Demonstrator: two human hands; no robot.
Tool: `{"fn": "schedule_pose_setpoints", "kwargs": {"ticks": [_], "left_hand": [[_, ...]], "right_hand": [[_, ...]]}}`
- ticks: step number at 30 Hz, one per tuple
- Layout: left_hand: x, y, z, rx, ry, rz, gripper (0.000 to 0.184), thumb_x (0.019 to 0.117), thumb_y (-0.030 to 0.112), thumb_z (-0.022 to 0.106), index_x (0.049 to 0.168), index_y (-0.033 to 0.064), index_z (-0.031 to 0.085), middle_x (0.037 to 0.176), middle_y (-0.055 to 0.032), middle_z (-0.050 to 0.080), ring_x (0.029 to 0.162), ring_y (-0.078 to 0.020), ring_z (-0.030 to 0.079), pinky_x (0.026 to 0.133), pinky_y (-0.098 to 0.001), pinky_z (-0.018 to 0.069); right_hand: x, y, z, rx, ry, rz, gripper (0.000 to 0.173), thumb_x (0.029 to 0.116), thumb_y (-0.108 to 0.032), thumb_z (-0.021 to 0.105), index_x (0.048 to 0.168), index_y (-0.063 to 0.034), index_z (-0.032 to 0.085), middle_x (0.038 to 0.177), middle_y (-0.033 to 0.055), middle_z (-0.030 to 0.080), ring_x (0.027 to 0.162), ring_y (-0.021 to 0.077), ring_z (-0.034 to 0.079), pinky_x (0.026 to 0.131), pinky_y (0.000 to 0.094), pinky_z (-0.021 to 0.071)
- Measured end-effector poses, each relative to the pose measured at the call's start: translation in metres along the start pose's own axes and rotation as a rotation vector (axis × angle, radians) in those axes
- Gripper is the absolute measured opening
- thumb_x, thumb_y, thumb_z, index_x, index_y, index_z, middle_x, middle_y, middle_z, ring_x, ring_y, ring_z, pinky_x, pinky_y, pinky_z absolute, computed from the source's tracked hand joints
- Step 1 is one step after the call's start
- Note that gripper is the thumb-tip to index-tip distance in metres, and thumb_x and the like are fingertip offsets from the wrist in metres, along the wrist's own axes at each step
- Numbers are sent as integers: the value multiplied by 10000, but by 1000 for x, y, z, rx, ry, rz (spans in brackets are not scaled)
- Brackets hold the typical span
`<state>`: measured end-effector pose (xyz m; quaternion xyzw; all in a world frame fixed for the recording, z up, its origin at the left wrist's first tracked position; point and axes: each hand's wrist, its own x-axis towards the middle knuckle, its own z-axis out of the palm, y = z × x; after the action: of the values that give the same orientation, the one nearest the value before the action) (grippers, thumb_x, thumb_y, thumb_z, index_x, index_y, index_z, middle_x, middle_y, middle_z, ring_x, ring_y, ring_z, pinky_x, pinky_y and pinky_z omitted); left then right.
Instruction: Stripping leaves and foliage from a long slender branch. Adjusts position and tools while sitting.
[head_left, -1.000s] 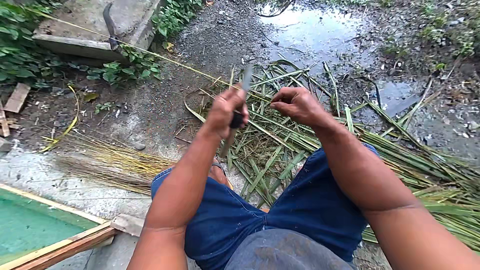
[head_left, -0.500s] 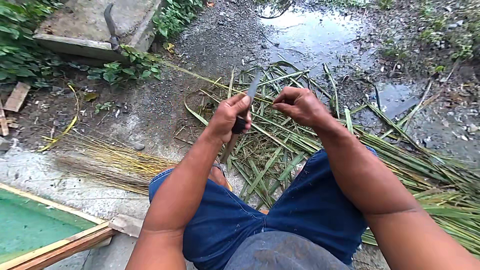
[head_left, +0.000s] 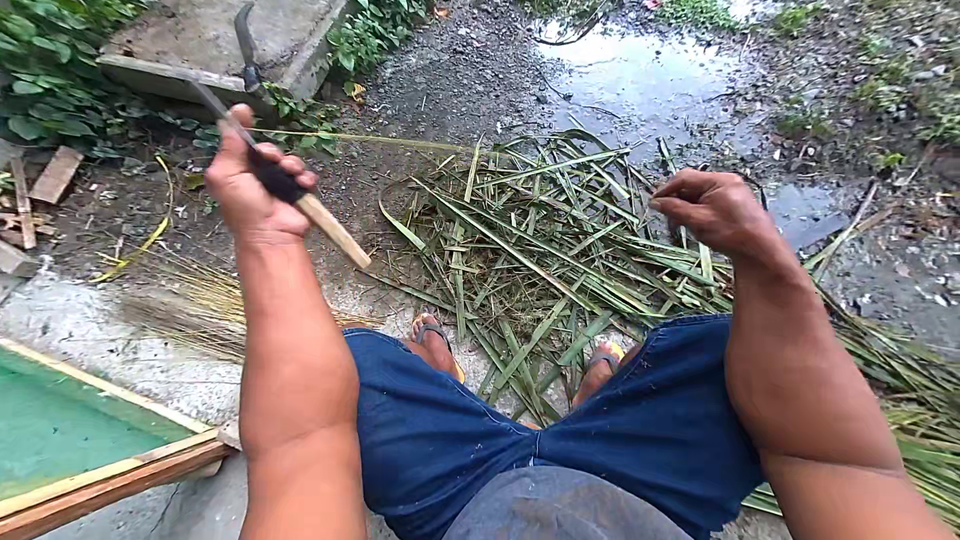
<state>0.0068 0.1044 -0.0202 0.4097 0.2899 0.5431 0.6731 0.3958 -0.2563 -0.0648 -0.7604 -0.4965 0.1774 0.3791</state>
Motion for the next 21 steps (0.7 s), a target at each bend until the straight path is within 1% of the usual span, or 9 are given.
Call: {"fn": "schedule_pose_setpoints", "kwargs": {"ticks": [2,3,5,7,10,12,14,17,21], "left_hand": [[9,4,-17,-83,144,58,342,1121,409,313,1065,209,584,644,54,540,530,-72,556,506,-246,517],[10,3,-19,-96,214,67,348,1119,423,319,1001,203,562,643,47,545,529,-77,563,502,-250,519],[4,-6,-6,-7,251,40,346,1121,435,300,1077,207,557,670,52,554,539,-73,571,502,-243,520],[-16,-20,23,205,91,-43,339,1125,411,295,1211,214,558,689,78,559,553,-58,573,515,-237,527],[-66,-51,79,465,-335,-238,315,1119,307,339,1356,170,495,685,67,573,535,-63,591,494,-238,547],[-99,-78,106,475,-598,-373,391,1106,207,391,1488,132,433,729,5,602,549,-98,606,488,-255,551],[-119,-101,121,433,-731,-494,400,1094,175,437,1490,124,458,743,-31,625,554,-110,611,484,-251,547],[-113,-104,118,362,-715,-512,344,1106,213,412,1400,82,532,696,-7,605,534,-94,604,483,-238,549],[-81,-76,97,263,-554,-359,341,1128,278,324,1326,137,564,646,45,564,513,-75,577,482,-237,542]], "right_hand": [[-3,7,-11,-30,75,112,165,996,-152,629,1051,-16,704,818,102,658,659,159,577,662,423,516],[-3,8,-14,-33,110,151,170,999,-155,624,1064,-18,702,838,107,659,670,160,578,671,422,518],[-2,2,-12,-15,146,186,197,1008,-145,592,1106,-9,694,876,122,666,693,172,600,696,425,534],[3,-10,-1,35,114,168,233,1014,-127,560,1160,0,688,926,143,686,731,190,636,735,441,557],[13,-33,30,114,22,81,222,1015,-121,568,1152,4,691,903,123,691,704,168,639,705,409,570],[17,-50,53,173,-60,19,203,1007,-107,580,1132,8,690,898,106,689,700,144,638,695,374,573],[19,-60,76,226,-134,-44,181,993,-98,594,1104,-4,702,868,85,691,675,128,632,668,355,568],[20,-66,89,292,-212,-70,158,1010,-112,595,1091,-21,696,822,46,687,623,81,627,625,288,570],[23,-57,80,312,-244,-43,158,1021,-136,591,1050,-39,713,733,14,648,557,51,559,555,254,510]]}}
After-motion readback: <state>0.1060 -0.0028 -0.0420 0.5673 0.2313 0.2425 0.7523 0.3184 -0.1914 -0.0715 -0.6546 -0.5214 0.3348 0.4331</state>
